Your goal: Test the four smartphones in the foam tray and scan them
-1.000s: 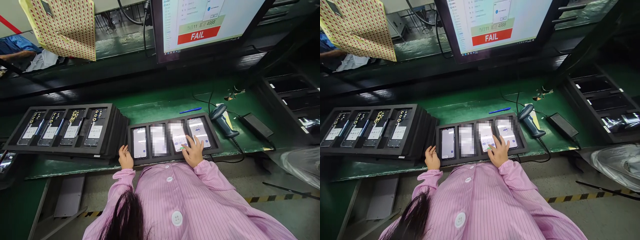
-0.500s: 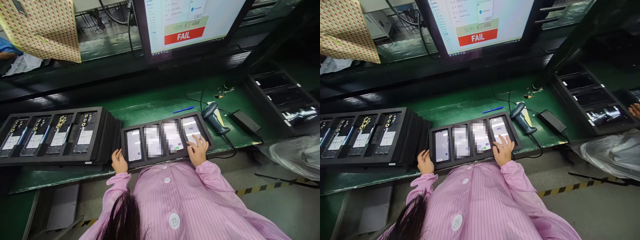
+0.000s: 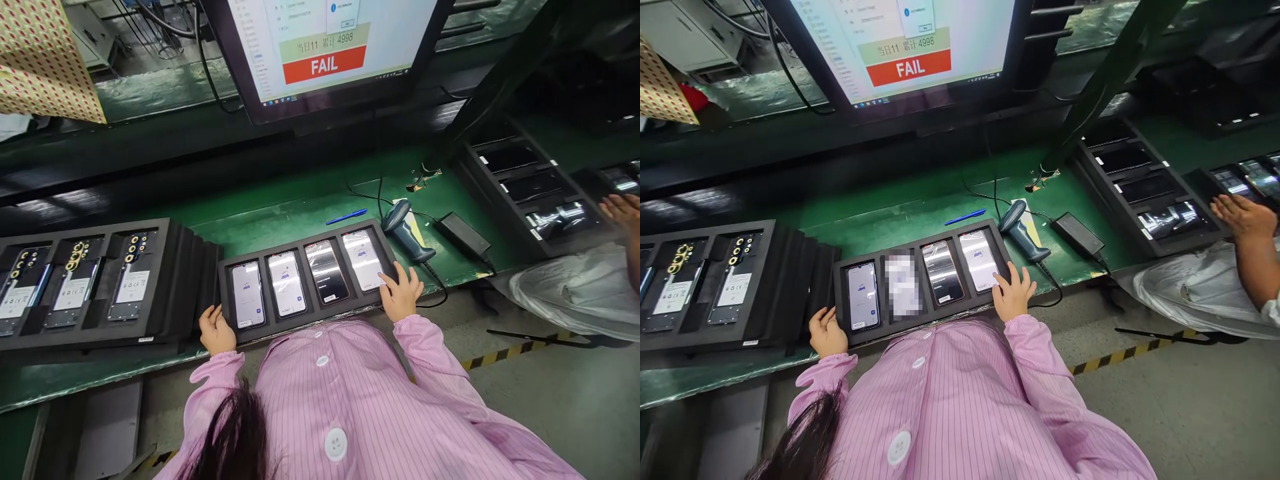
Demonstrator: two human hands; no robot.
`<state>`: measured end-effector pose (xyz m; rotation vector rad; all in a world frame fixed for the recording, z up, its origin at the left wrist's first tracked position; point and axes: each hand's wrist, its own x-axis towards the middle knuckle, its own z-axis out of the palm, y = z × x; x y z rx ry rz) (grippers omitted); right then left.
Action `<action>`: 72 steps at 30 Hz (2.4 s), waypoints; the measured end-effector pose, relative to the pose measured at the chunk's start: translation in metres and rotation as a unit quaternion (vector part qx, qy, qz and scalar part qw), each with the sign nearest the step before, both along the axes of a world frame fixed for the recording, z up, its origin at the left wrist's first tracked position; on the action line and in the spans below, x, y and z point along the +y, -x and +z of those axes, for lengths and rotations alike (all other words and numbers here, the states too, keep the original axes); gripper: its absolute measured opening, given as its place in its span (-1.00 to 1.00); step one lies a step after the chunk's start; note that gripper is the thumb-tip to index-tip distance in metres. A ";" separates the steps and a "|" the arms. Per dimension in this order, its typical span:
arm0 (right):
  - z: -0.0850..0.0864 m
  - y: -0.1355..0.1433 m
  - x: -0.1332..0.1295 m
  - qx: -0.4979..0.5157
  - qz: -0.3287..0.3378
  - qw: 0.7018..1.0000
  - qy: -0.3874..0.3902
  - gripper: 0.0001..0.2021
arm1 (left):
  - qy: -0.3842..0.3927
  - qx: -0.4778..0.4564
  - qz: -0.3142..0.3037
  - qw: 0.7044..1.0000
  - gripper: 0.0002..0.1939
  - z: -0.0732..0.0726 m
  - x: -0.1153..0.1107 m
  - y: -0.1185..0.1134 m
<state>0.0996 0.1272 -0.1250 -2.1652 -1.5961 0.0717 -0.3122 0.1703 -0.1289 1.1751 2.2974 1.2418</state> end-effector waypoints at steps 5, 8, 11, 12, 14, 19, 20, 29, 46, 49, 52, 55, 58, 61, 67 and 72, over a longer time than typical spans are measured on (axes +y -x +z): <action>-0.003 -0.003 0.000 0.076 -0.013 0.989 -0.127 -0.75 | 0.019 0.016 0.002 1.000 -0.67 0.002 -0.001 0.000; -0.003 -0.001 -0.003 0.099 -0.003 0.979 -0.180 -0.80 | 0.023 0.024 0.007 0.999 -0.67 0.003 -0.002 0.000; -0.002 0.003 -0.007 0.106 0.013 0.972 -0.208 -0.81 | 0.028 0.029 0.009 0.999 -0.66 0.003 -0.002 0.000; -0.001 0.005 -0.009 0.107 0.018 0.971 -0.213 -0.81 | 0.029 0.030 0.009 0.999 -0.66 0.002 -0.002 0.000; -0.002 0.007 -0.011 0.104 0.031 0.970 -0.216 -0.79 | 0.032 0.031 0.008 0.999 -0.67 0.002 -0.002 0.000; -0.002 0.011 -0.012 0.062 0.020 0.978 -0.197 -0.76 | 0.045 0.029 0.014 0.998 -0.68 0.004 -0.002 0.000; -0.001 0.013 -0.011 0.049 0.018 0.981 -0.184 -0.75 | 0.045 0.031 0.013 0.998 -0.68 0.005 -0.002 0.000; 0.012 0.035 0.001 -0.028 0.039 0.998 0.028 -0.70 | 0.041 0.025 0.011 0.999 -0.68 0.005 -0.001 0.000; 0.005 0.018 0.003 0.008 -0.043 0.999 0.007 -0.64 | 0.034 0.027 0.014 0.999 -0.68 0.010 -0.002 -0.005; 0.000 0.009 0.005 0.023 -0.067 0.997 0.001 -0.62 | 0.031 0.029 0.014 0.999 -0.68 0.009 -0.002 -0.004; 0.000 0.007 0.005 0.020 -0.050 0.998 -0.014 -0.63 | 0.026 0.031 0.009 0.999 -0.68 0.007 -0.002 -0.003; 0.004 0.013 0.008 0.009 -0.015 1.000 0.013 -0.64 | 0.025 0.033 0.008 0.999 -0.68 0.005 -0.003 -0.002; 0.010 0.021 0.011 -0.011 -0.003 0.999 0.045 -0.67 | 0.028 0.033 0.009 0.999 -0.68 0.004 -0.003 -0.001; 0.015 0.028 0.012 -0.024 0.017 0.998 0.054 -0.69 | 0.031 0.032 0.011 0.999 -0.68 0.004 -0.003 -0.001; 0.008 0.022 0.009 -0.032 -0.004 0.999 0.026 -0.69 | 0.034 0.037 0.016 0.999 -0.68 0.005 -0.003 -0.002; 0.004 0.021 0.005 -0.030 -0.044 0.999 -0.003 -0.69 | 0.031 0.042 0.013 0.999 -0.69 0.006 -0.003 -0.002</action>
